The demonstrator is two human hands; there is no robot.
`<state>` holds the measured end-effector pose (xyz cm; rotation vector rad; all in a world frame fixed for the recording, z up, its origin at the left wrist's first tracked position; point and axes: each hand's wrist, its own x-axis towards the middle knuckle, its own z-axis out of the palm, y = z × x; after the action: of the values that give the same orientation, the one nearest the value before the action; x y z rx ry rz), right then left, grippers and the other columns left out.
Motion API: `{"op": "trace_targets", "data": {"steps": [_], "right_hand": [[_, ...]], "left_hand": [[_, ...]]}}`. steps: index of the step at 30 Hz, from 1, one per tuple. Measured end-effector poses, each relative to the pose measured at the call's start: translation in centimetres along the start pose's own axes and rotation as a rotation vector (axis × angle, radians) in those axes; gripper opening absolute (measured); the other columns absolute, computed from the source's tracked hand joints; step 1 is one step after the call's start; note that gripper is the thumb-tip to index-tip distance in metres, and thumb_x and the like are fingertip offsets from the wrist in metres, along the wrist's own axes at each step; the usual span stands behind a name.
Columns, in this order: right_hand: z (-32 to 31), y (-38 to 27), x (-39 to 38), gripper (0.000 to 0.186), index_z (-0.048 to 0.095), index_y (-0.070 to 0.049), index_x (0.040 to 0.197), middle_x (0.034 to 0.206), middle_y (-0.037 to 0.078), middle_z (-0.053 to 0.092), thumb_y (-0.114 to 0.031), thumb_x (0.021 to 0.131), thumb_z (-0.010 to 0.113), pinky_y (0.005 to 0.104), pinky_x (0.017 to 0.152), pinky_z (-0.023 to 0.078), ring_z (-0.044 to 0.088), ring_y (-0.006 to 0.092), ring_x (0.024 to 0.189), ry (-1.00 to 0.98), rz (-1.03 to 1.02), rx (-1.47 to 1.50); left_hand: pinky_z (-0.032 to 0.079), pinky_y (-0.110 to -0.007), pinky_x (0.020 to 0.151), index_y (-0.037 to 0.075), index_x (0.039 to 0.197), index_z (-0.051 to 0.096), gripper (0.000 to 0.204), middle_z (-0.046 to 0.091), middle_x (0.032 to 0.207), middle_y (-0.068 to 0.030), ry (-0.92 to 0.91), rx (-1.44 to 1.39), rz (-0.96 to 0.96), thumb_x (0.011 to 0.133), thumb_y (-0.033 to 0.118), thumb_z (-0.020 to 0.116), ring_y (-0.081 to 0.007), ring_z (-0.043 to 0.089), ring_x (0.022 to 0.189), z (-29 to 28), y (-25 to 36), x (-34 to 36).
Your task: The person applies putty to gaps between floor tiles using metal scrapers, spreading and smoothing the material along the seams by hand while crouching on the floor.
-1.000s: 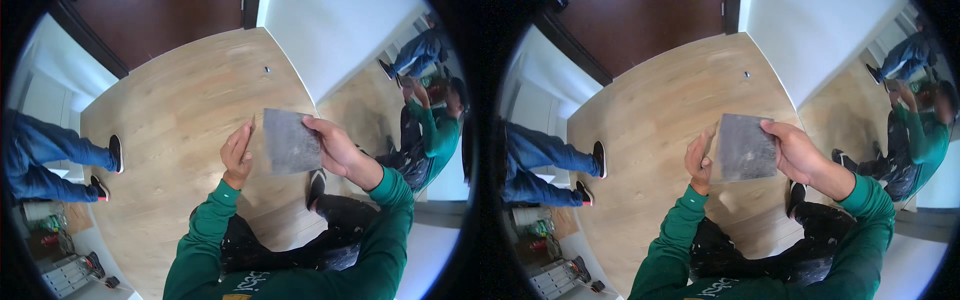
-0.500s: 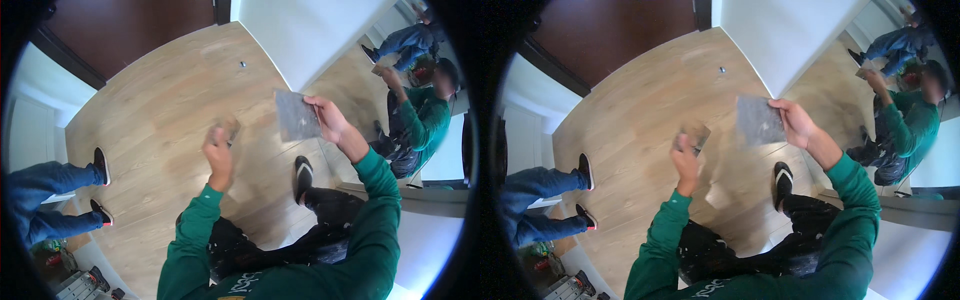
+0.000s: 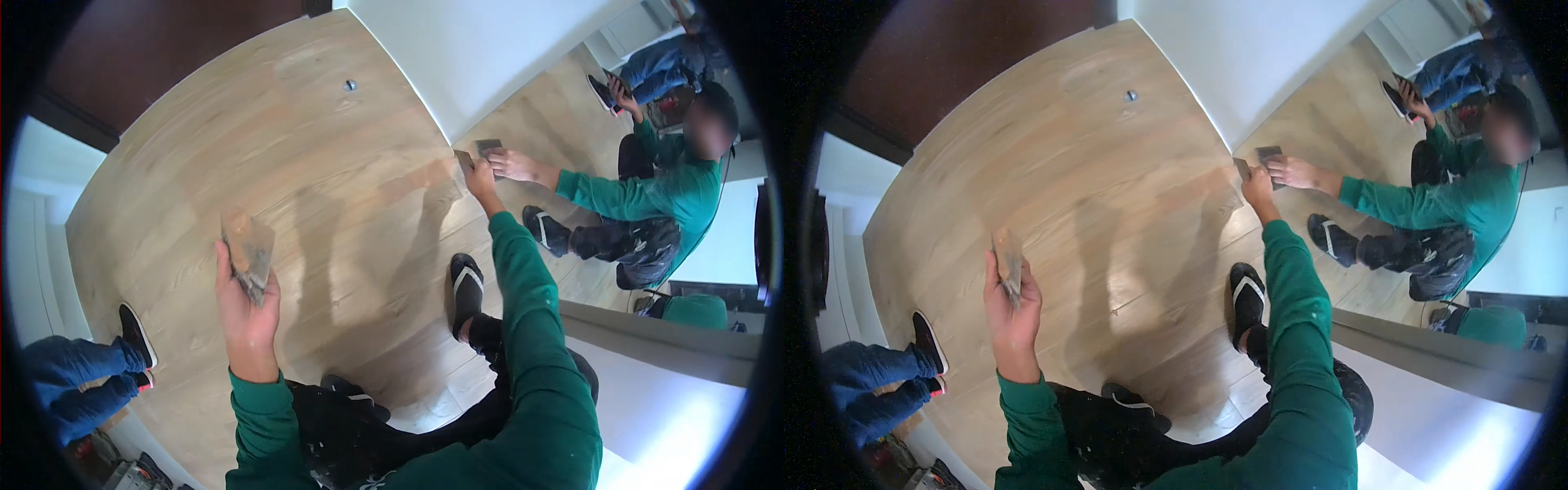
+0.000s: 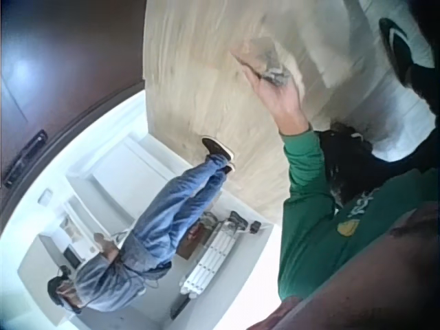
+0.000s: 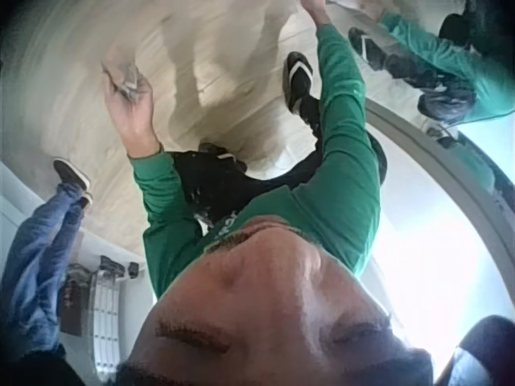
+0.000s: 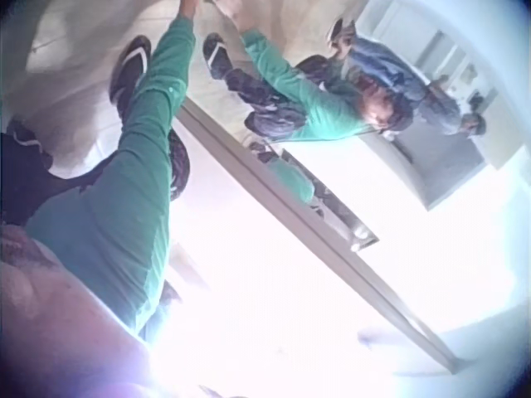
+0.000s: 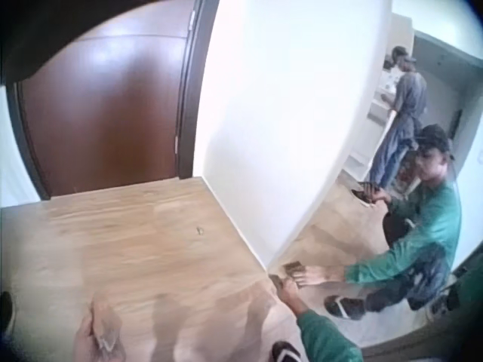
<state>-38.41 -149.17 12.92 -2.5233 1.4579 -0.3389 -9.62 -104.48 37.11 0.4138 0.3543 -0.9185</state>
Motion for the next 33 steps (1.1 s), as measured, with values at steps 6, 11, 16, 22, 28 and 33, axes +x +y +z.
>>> {"op": "trace_targets", "data": {"steps": [6,11,16,22,28,33], "right_hand": [[4.6,-0.9,1.1,0.018,0.069,0.001,0.092,0.093,0.027,0.065,-0.011,0.084,0.058,0.0504,0.082,0.052,0.064,0.0448,0.09,0.069,0.064,-0.033],[5.7,-2.6,0.2,0.022,0.07,-0.006,0.103,0.116,0.017,0.06,-0.012,0.086,0.056,0.046,0.089,0.054,0.059,0.0363,0.112,-0.103,0.128,-0.304],[4.6,-4.0,-0.9,0.024,0.069,-0.004,0.105,0.116,0.017,0.058,-0.011,0.088,0.056,0.0473,0.092,0.053,0.058,0.0342,0.111,-0.16,0.042,-0.21],[4.7,-2.7,0.0,0.027,0.065,0.0,0.112,0.128,0.018,0.052,-0.011,0.09,0.053,0.0471,0.092,0.052,0.053,0.0334,0.119,-0.078,0.158,-0.294],[5.8,-3.2,-0.2,0.03,0.062,-0.001,0.117,0.13,0.016,0.051,-0.013,0.091,0.053,0.047,0.092,0.052,0.052,0.0325,0.12,-0.091,0.159,-0.319],[5.7,-2.9,-0.4,0.027,0.063,-0.002,0.114,0.122,0.013,0.054,-0.012,0.09,0.053,0.0485,0.09,0.052,0.053,0.0322,0.118,-0.099,0.149,-0.308]], "left_hand": [[0.061,-0.029,0.075,0.004,0.111,0.063,0.023,0.072,0.104,-0.0084,0.138,0.035,-0.009,0.1,0.023,0.056,-0.0184,0.071,0.09,1.2,-0.7,0.9],[0.062,-0.029,0.077,0.001,0.119,0.059,0.026,0.069,0.109,-0.0147,0.064,-0.048,-0.084,0.101,0.02,0.055,-0.0199,0.07,0.093,1.6,-1.1,1.6],[0.062,-0.03,0.076,0.002,0.109,0.062,0.023,0.071,0.1,-0.0111,0.14,-0.061,-0.095,0.101,0.022,0.056,-0.0198,0.071,0.089,3.2,-1.2,1.9],[0.06,-0.029,0.081,0.002,0.133,0.052,0.034,0.063,0.129,-0.0109,0.013,-0.099,-0.133,0.102,0.018,0.051,-0.0206,0.066,0.108,2.0,-1.4,2.0],[0.06,-0.03,0.083,0.003,0.134,0.051,0.036,0.063,0.129,-0.0111,-0.036,-0.123,-0.178,0.103,0.019,0.05,-0.021,0.066,0.109,1.4,-1.2,1.9],[0.06,-0.029,0.082,0.003,0.135,0.051,0.036,0.063,0.128,-0.0115,-0.004,-0.12,-0.164,0.102,0.018,0.051,-0.0212,0.066,0.109,1.4,-1.6,1.6]]}}
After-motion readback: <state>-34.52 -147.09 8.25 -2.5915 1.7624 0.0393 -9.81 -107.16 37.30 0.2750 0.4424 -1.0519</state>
